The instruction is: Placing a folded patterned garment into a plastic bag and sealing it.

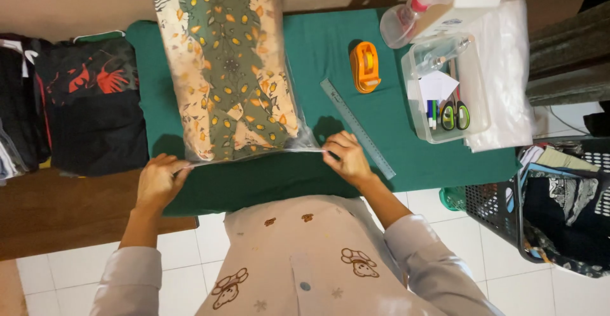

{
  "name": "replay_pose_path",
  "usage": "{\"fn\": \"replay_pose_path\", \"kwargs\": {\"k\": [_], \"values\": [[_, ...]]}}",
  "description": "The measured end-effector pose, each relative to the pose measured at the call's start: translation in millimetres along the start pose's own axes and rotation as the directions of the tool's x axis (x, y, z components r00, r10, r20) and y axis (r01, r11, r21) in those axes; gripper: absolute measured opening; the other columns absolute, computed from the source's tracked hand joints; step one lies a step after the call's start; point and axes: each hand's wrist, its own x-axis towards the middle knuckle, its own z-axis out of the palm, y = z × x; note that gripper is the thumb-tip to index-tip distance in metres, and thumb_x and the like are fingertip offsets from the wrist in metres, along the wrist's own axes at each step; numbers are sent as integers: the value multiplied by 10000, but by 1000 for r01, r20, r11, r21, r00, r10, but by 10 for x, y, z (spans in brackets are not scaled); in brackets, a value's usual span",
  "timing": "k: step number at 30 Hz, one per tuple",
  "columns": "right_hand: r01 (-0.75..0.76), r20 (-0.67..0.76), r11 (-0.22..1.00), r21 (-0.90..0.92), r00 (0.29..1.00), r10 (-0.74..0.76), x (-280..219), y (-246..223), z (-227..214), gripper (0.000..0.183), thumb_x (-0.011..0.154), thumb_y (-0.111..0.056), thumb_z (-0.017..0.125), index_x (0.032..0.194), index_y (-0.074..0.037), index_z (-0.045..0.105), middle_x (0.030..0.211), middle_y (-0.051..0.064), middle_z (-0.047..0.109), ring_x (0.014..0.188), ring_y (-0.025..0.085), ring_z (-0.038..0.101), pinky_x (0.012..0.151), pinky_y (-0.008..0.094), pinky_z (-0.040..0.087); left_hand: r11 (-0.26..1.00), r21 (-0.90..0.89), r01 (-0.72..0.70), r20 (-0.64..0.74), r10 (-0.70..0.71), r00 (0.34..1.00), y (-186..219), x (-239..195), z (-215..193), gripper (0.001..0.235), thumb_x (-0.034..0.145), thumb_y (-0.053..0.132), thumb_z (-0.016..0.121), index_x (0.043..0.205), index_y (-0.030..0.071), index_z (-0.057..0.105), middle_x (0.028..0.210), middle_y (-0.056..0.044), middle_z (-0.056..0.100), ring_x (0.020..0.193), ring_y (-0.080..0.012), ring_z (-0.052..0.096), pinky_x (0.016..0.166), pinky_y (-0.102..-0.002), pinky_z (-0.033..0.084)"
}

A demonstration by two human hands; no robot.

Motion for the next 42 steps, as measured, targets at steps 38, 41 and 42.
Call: {"fn": "replay_pose_path", "kwargs": {"k": [38,41,42], "values": [[-259,3,679,687,935,354,-71,180,497,372,772,27,779,1131,-11,690,1081,93,693,989,177,679,890,311,538,732,186,-655,67,655,752,2217,1266,748,134,813,129,637,785,65,751,855,-71,738,1138,-292,669,1262,-622,143],[-269,35,564,781,920,391,-289,470,1011,281,840,23,784,1109,-11,708,1089,82,684,991,165,673,883,306,543,801,88,-592,34,591,806,2260,1247,798,63,835,117,681,820,75,725,817,-85,724,1051,-284,692,1269,-597,163],[-268,63,469,842,911,408,-363,594,1201,199,896,20,774,1082,-15,716,1089,74,689,996,159,677,889,303,549,834,69,-547,40,546,837,2286,1254,800,43,855,116,708,831,83,696,789,-97,709,1021,-275,704,1275,-585,173]]}}
